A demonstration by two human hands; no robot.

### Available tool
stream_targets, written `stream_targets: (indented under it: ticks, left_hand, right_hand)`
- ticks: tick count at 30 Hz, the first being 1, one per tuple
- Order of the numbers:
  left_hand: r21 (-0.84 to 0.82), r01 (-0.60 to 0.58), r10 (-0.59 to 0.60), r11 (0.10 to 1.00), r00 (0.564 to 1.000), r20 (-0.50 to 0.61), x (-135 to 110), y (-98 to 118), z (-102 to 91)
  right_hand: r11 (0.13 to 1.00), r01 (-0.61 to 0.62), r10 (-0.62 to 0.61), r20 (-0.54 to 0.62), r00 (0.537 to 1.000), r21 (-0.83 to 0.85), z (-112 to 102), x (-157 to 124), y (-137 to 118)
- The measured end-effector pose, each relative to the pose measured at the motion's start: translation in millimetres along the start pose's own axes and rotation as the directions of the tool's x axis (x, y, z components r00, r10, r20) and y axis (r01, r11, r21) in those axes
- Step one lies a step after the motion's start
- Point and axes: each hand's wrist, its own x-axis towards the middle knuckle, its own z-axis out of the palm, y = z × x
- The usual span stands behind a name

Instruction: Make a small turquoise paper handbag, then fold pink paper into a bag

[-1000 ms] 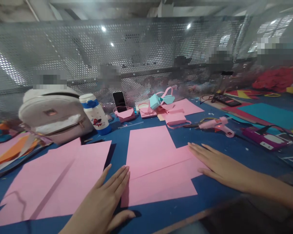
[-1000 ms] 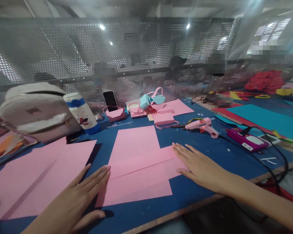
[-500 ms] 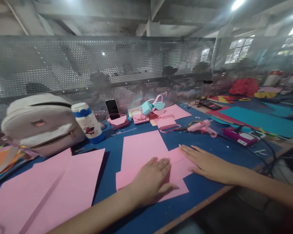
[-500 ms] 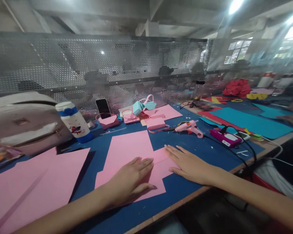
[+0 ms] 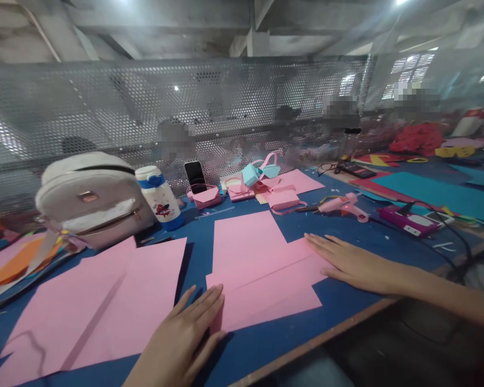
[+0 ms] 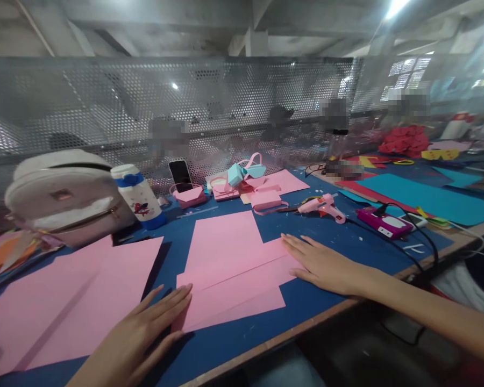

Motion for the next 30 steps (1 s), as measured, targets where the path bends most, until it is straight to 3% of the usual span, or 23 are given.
stream_targets:
  ticks: [10, 15, 19, 22, 25, 30]
  left_hand:
    - [0.086, -0.024, 0.024, 0.996, 1.000, -0.001, -16, 0, -11.1]
    - [0.047, 0.068, -0.073, 0.997, 0.989, 0.126, 16, 6, -19.4]
    - [0.149, 0.040, -0.046, 0.988, 0.998, 0.037, 63, 26, -1.8]
    - [0.113, -0.057, 0.043, 0.992, 0.992, 0.122, 86, 37, 20.1]
    - [-0.010, -0.070, 0.070, 0.998, 0.975, 0.211, 91, 40, 35.8]
    - [-0.128, -0.022, 0.054, 0.992, 0.966, 0.253, 78, 34, 37.5]
  right_hand:
    - [1.000, -0.016, 0.016, 0.015, 1.000, -0.010, 0, -1, -1]
    - [1.000, 0.012, -0.012, 0.005, 1.000, -0.010, -15, 5, -6]
    - [0.997, 0.031, -0.031, 0.002, 1.000, -0.067, -37, 23, -42]
    - [0.984, 0.180, -0.180, -0.023, 0.983, -0.005, -41, 38, -79]
    - [0.940, 0.303, -0.316, 0.063, 0.947, 0.157, -30, 49, -101]
    - [0.934, 0.274, -0.301, 0.089, 0.950, 0.228, -10, 55, -89]
